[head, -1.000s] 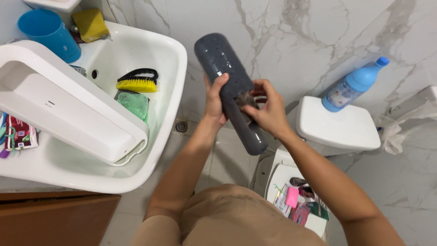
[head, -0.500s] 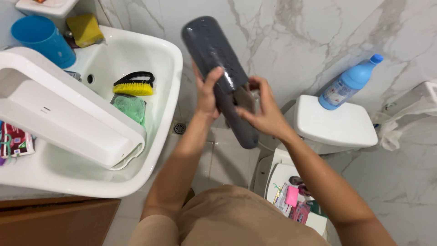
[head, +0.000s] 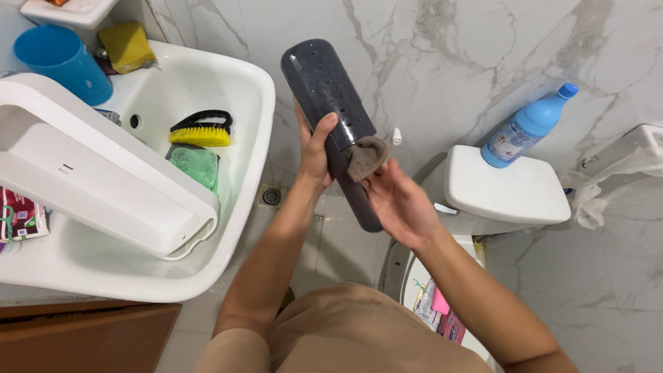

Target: The person disassembles a wall-mounted soap dispenser, rinses the container under the tap, wipes it dry with a cloth, and wipes the white housing. They then scrub a small section of the tiled wall with a yellow sponge and rinse the sponge.

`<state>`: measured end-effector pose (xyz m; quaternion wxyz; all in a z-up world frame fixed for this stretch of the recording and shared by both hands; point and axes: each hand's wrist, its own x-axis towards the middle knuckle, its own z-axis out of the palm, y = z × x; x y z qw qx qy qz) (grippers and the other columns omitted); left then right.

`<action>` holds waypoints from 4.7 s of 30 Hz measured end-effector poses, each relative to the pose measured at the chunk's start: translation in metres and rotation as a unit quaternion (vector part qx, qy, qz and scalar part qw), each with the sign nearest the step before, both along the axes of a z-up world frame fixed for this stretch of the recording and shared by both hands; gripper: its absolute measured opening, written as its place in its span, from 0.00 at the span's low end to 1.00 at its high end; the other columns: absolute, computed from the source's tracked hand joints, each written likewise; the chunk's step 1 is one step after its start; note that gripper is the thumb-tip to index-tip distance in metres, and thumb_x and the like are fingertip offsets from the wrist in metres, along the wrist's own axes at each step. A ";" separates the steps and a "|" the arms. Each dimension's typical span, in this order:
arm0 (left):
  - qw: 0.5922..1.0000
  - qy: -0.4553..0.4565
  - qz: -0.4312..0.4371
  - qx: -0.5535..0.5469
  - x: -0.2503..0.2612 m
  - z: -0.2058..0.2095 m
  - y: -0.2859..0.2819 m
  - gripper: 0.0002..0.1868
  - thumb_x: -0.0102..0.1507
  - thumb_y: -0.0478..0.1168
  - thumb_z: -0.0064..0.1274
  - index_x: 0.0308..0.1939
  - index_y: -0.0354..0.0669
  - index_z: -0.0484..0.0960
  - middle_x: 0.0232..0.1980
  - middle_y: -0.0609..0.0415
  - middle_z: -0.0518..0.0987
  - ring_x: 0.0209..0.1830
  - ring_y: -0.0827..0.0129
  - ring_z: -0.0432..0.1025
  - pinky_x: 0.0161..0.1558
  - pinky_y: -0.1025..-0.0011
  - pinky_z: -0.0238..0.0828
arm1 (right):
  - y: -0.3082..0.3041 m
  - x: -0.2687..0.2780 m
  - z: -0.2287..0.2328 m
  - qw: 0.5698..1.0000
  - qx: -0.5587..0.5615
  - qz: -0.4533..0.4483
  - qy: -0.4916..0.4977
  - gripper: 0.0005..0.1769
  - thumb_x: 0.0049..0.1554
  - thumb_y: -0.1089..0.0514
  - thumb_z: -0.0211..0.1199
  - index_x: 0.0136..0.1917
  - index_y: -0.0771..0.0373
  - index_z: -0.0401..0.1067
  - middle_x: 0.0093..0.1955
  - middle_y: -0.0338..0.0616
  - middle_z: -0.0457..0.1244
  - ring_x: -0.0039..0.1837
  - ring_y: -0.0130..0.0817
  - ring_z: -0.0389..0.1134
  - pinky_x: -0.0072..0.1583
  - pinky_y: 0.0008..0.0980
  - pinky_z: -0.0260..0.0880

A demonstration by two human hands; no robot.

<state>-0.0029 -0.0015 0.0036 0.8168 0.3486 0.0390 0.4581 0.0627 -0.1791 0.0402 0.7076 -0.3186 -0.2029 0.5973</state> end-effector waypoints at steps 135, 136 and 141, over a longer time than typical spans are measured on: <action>0.987 0.060 0.084 -0.123 -0.106 0.086 0.169 0.45 0.48 0.66 0.68 0.55 0.33 0.77 0.35 0.51 0.77 0.30 0.61 0.76 0.32 0.63 0.79 | 0.234 -0.009 0.015 0.839 0.177 -0.089 -0.506 0.30 0.62 0.45 0.57 0.69 0.67 0.68 0.62 0.48 0.67 0.59 0.37 0.70 0.61 0.38 0.73; 0.982 0.090 0.099 -0.135 -0.104 0.085 0.167 0.44 0.48 0.65 0.67 0.55 0.35 0.76 0.35 0.51 0.77 0.29 0.60 0.77 0.32 0.62 0.80 | 0.238 -0.007 0.018 0.840 0.174 -0.082 -0.507 0.29 0.62 0.46 0.58 0.69 0.67 0.68 0.61 0.49 0.67 0.58 0.37 0.70 0.61 0.38 0.73; 0.974 0.138 0.128 -0.128 -0.079 0.070 0.138 0.42 0.49 0.56 0.69 0.59 0.31 0.75 0.44 0.45 0.82 0.37 0.59 0.80 0.39 0.59 0.85 | 0.251 0.024 0.025 0.934 0.045 0.055 -0.349 0.29 0.59 0.47 0.63 0.67 0.67 0.70 0.60 0.49 0.67 0.57 0.37 0.70 0.59 0.38 0.73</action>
